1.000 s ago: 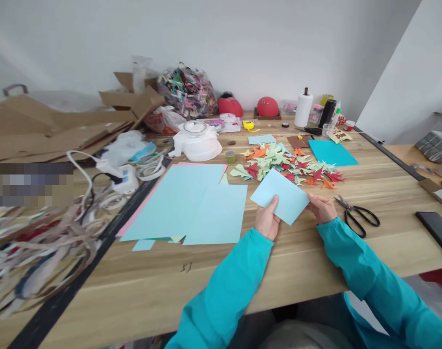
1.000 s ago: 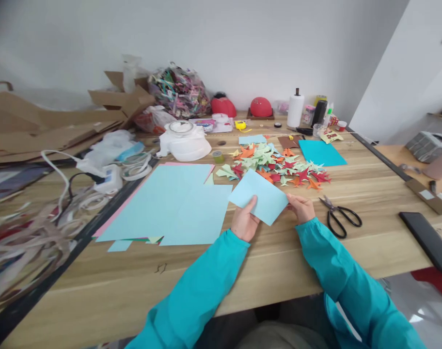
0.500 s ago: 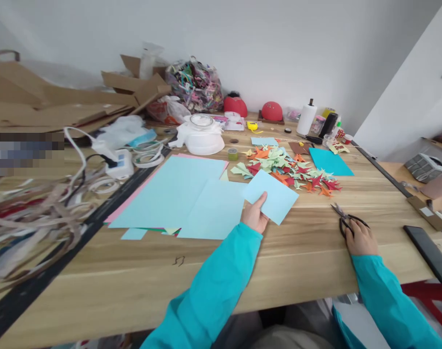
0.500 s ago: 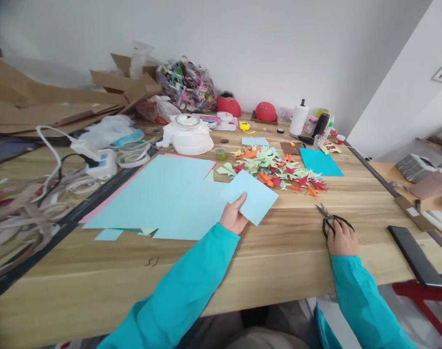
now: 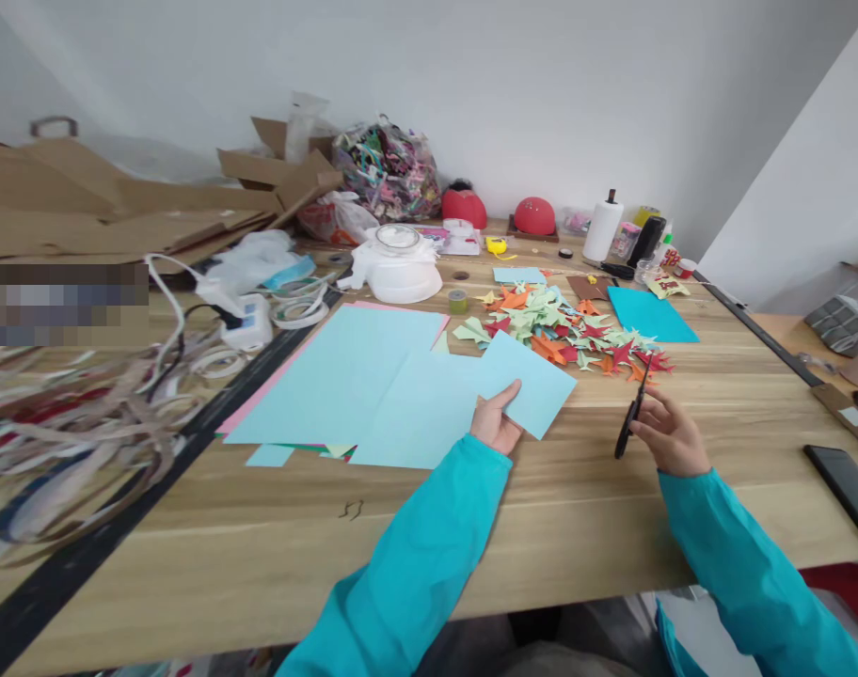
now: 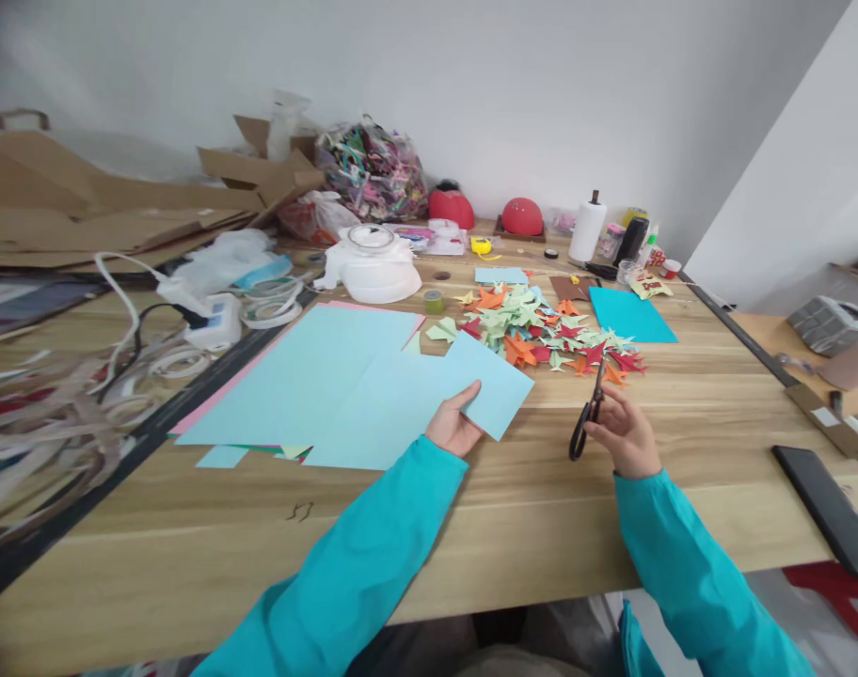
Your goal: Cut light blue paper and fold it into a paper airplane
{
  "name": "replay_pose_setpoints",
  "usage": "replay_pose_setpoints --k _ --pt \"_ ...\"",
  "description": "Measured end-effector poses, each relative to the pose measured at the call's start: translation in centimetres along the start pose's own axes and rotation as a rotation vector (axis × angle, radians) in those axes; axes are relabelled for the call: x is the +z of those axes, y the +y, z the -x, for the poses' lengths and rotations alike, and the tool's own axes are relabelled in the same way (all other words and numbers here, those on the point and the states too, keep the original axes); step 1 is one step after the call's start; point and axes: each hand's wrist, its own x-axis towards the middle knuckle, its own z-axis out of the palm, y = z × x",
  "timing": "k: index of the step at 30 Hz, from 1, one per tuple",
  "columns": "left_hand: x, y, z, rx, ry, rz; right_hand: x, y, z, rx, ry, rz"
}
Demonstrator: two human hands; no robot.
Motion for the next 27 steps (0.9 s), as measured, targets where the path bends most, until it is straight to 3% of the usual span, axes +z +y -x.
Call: replay_pose_setpoints --k 2,5,10,16,22,27 --pt "0.0 0.0 0.0 0.023 0.013 -0.021 2.0 -0.7 -1.8 0.125 -0.188 -0.234" --pt "-0.1 0.0 -0.1 0.028 0.018 -0.044 4.1 -0.5 -3.4 0.191 -0.307 -0.462" --pt "-0.2 0.3 -0.3 0.001 0.028 -0.053 4.9 0.6 -2.8 0.425 -0.466 -0.561" --pt "-0.2 0.6 -0.6 0.006 0.085 -0.043 4.8 0.4 -2.0 0.326 -0.531 -0.506" --pt "0.0 0.8 -0.5 0.006 0.131 -0.036 5.7 -0.1 -1.0 0.462 -0.669 -0.742" --pt "0.0 1.0 -0.4 -0.016 0.149 -0.054 5.7 -0.4 -0.3 0.481 -0.783 -0.86"
